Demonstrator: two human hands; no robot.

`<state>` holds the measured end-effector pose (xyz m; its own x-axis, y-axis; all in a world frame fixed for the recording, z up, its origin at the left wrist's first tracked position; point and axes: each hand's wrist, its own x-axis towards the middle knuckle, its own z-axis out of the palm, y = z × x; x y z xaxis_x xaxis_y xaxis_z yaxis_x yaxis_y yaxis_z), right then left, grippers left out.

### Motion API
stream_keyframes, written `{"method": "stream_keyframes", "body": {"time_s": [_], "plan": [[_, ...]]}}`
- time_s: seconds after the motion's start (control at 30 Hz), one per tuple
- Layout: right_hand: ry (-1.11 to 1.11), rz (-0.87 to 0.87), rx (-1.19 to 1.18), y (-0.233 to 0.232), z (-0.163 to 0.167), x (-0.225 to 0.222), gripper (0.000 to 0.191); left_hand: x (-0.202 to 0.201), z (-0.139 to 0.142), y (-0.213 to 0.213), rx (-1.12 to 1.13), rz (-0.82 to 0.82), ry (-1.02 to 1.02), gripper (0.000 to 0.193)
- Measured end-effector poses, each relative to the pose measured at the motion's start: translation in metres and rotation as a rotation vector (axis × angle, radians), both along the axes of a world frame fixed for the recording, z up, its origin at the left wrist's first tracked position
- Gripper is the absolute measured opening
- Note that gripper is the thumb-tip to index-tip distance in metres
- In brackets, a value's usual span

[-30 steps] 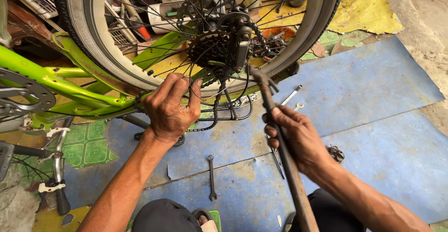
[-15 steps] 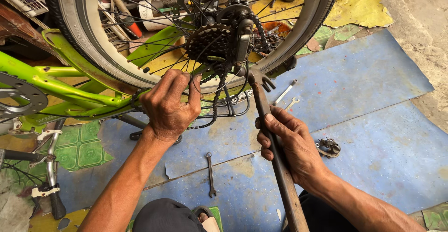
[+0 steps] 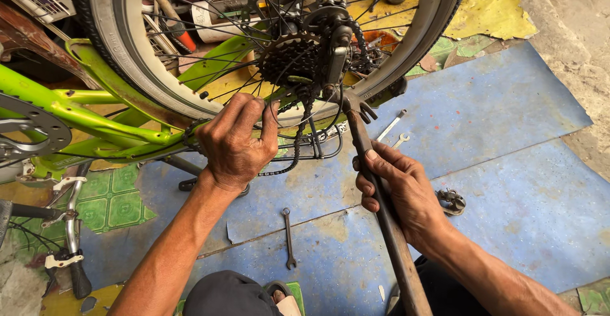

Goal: The person is repairing the rear derailleur and chain of a green bicycle. They use a hammer and a small metal tool to adjust the derailleur, then rotate the rear wheel to test the chain movement.

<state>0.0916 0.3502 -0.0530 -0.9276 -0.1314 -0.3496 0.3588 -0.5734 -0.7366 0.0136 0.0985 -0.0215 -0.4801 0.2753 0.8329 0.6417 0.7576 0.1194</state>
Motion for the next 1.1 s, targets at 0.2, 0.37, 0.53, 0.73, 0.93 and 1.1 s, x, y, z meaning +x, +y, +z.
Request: {"method": "stream_keyframes", "body": {"time_s": [0.2,0.37,0.53,0.73,0.93,1.1], "plan": [[0.005,-0.035,-0.015,-0.006,0.001,0.003,0.027,0.0,0.0,0.0,-0.001,-0.01,0.0,0.014],[0.019,0.011,0.033,-0.002,0.0,0.002,0.025,-0.001,-0.001,0.001,0.003,0.005,-0.011,0.013],[-0.056,-0.109,-0.061,-0.003,-0.009,0.003,0.025,0.0,0.0,0.001,-0.002,0.005,-0.006,0.013],[0.072,-0.002,-0.068,-0.008,-0.012,0.002,0.026,0.001,0.0,0.002,0.003,0.016,-0.012,0.014],[-0.002,-0.088,-0.095,-0.008,-0.002,0.005,0.027,-0.001,-0.001,0.001,0.003,-0.004,-0.013,0.014],[-0.013,-0.048,-0.025,-0.012,0.002,0.003,0.032,0.0,-0.001,0.0,-0.001,0.006,0.007,0.014]]}}
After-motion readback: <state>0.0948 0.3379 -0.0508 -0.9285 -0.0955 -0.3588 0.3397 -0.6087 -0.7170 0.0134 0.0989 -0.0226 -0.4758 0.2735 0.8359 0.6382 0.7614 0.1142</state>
